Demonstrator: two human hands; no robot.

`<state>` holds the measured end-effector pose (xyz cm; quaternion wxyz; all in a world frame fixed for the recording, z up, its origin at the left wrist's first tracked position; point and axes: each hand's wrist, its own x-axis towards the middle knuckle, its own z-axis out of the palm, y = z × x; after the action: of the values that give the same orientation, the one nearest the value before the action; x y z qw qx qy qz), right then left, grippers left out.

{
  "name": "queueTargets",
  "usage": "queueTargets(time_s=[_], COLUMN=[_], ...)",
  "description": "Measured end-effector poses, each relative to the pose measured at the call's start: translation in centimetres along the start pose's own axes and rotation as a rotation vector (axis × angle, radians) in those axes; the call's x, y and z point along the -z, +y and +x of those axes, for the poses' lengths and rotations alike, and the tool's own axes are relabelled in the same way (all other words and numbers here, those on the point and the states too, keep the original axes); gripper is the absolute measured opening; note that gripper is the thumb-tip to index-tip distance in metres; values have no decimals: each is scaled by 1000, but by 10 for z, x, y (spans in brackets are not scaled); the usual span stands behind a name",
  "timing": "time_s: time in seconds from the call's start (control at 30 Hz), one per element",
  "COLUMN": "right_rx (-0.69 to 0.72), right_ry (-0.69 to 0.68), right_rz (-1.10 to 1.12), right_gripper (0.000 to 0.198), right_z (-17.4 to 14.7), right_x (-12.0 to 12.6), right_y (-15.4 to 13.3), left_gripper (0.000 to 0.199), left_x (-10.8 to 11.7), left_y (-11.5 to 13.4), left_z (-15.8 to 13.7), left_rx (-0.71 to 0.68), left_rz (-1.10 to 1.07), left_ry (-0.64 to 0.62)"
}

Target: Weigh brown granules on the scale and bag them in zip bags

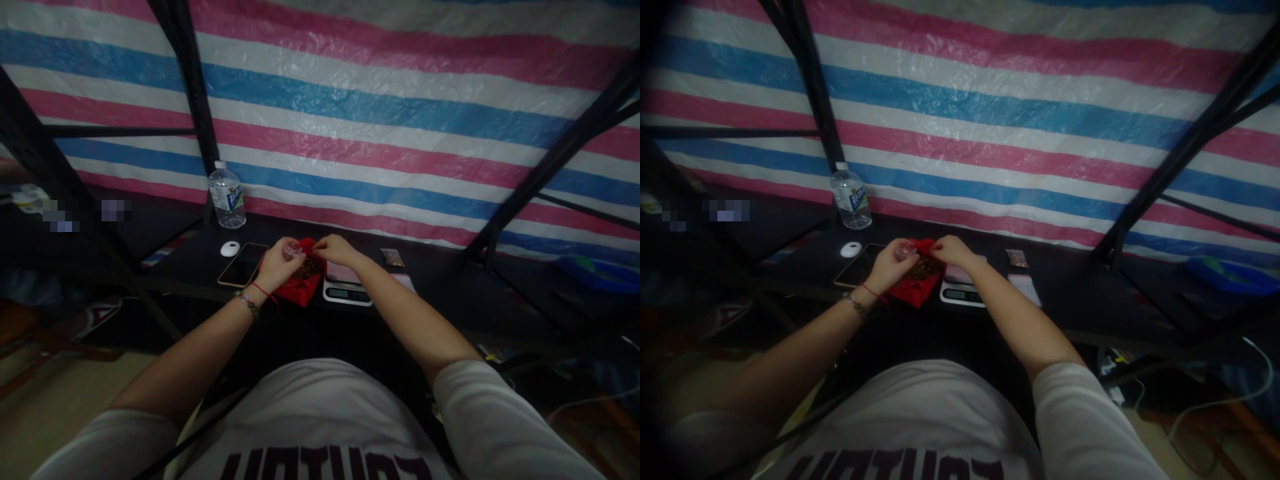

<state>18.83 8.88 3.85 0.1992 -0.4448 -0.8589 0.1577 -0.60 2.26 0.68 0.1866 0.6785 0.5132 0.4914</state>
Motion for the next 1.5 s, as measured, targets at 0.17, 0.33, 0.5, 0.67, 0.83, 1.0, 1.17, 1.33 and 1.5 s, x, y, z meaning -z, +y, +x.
queueTargets(time_s=[0.17, 0.33, 0.5, 0.67, 0.83, 1.0, 1.17, 1.33, 1.5], right_rx=[-73, -189, -368, -262, -160, -363, -457, -488, -531], right_ry=[153, 179, 142, 323, 496, 137, -87, -170, -219], right_rz=[146, 322, 114, 183, 244, 108, -51, 10, 30], right_gripper=[26, 17, 10, 21, 37, 11, 29, 32, 33], right_z=[-23, -82, -126, -128, -123, -136, -145, -144, -144], right_x=[13, 28, 21, 9, 7, 19, 18, 12, 13], right_y=[-4, 26, 59, 71, 74, 78, 82, 84, 84], left_gripper=[34, 35, 35, 30, 29, 26, 25, 22, 43], left_x=[0, -2, -7, -12, -10, -10, -12, -16, -30], left_y=[-4, -2, 4, 8, 7, 3, 2, 9, 18], left_z=[1, 0, -7, -14, -13, -12, -12, -17, -28], left_rx=[-24, -6, -106, -214, -216, -271, -256, -310, -452], left_rz=[3, 33, 169, 296, 328, 314, 335, 342, 387], left_ry=[9, -26, -175, -326, -308, -268, -281, -337, -507])
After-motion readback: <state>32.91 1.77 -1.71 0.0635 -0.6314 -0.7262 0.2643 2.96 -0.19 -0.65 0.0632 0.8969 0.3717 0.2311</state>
